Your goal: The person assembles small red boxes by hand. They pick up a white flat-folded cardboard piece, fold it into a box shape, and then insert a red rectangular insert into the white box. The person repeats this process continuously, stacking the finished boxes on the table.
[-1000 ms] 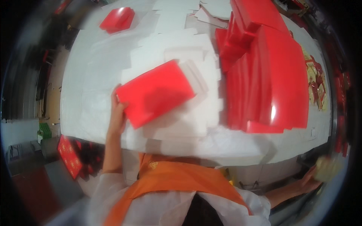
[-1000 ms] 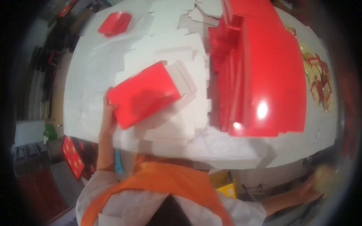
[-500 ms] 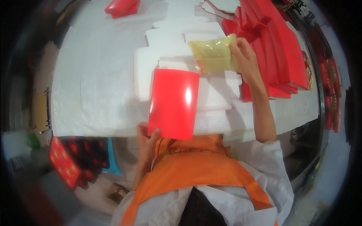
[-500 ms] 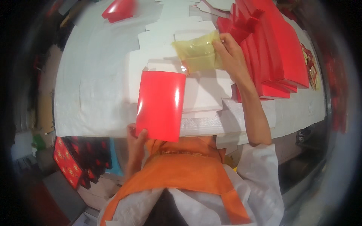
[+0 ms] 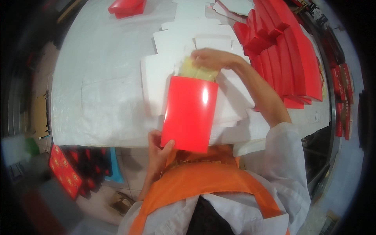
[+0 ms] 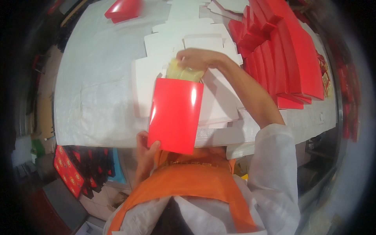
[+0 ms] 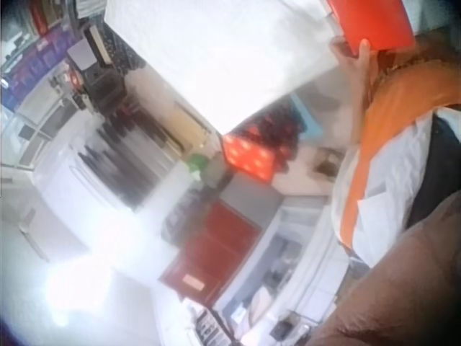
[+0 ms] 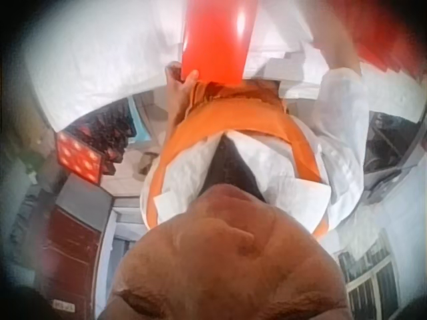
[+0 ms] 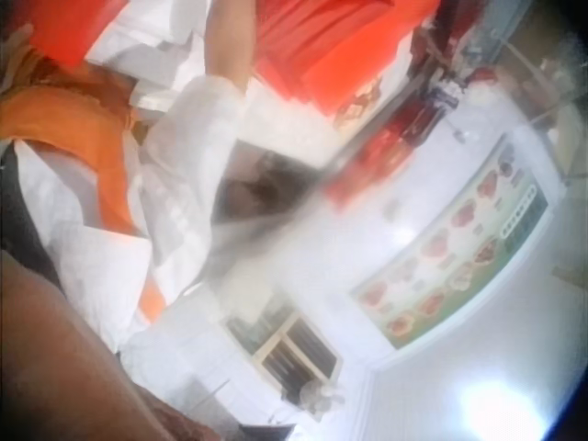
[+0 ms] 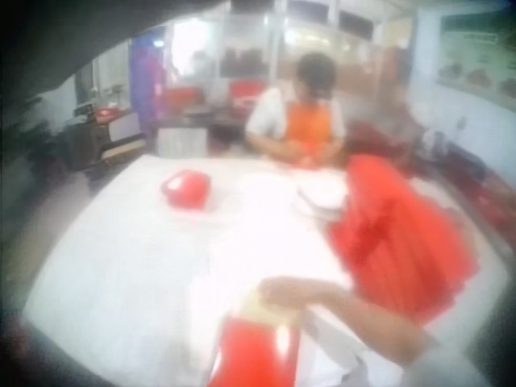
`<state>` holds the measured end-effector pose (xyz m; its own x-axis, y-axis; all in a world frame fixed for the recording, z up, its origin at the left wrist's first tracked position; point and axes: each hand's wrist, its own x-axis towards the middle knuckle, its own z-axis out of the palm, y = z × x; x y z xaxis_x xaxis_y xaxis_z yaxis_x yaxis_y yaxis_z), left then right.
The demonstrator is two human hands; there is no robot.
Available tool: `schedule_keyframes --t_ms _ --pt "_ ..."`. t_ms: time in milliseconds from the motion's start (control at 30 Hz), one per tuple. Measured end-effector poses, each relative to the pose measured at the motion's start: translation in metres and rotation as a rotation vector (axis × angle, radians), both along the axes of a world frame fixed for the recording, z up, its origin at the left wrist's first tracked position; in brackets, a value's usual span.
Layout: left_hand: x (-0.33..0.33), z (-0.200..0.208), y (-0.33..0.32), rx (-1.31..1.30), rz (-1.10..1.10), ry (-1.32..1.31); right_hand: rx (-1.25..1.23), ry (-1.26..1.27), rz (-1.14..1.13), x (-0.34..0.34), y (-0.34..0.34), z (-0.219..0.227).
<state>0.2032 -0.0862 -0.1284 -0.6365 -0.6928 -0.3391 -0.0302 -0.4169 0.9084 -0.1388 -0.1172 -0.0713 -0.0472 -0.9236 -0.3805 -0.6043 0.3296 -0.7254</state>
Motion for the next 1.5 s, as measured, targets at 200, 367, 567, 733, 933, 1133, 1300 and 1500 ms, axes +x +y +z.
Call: schedule_keyframes --t_ms 200,367,567,733,933,1133,1300,1500 --pt "-0.002 0.007 0.003 0.065 -0.066 -0.033 -0.07 -0.023 -0.074 0.015 0.041 0.03" --pt "-0.014 0.009 -0.005 -0.129 -0.228 0.071 -0.14 -0.018 -0.252 0.035 0.086 0.02" --pt "-0.022 0.019 -0.008 -0.029 -0.278 0.093 -0.249 -0.431 -0.441 0.067 0.102 0.001" --pt "0.006 0.006 0.034 -0.304 -0.401 -0.019 -0.576 -0.363 -0.442 0.12 0.135 -0.012" --pt "-0.016 0.023 0.02 -0.343 -0.238 0.122 -0.571 -0.401 -0.466 0.125 0.157 -0.015" --pt "-0.041 0.029 -0.022 -0.612 -0.359 -0.217 -0.785 -0.307 -0.612 0.14 0.159 -0.017" --pt "-0.065 0.019 0.003 -0.555 0.145 0.259 -0.788 -0.631 -0.934 0.151 0.146 -0.017" --pt "-0.068 0.038 0.001 -0.4 0.125 0.251 -0.812 -0.674 -0.681 0.143 0.152 -0.024"
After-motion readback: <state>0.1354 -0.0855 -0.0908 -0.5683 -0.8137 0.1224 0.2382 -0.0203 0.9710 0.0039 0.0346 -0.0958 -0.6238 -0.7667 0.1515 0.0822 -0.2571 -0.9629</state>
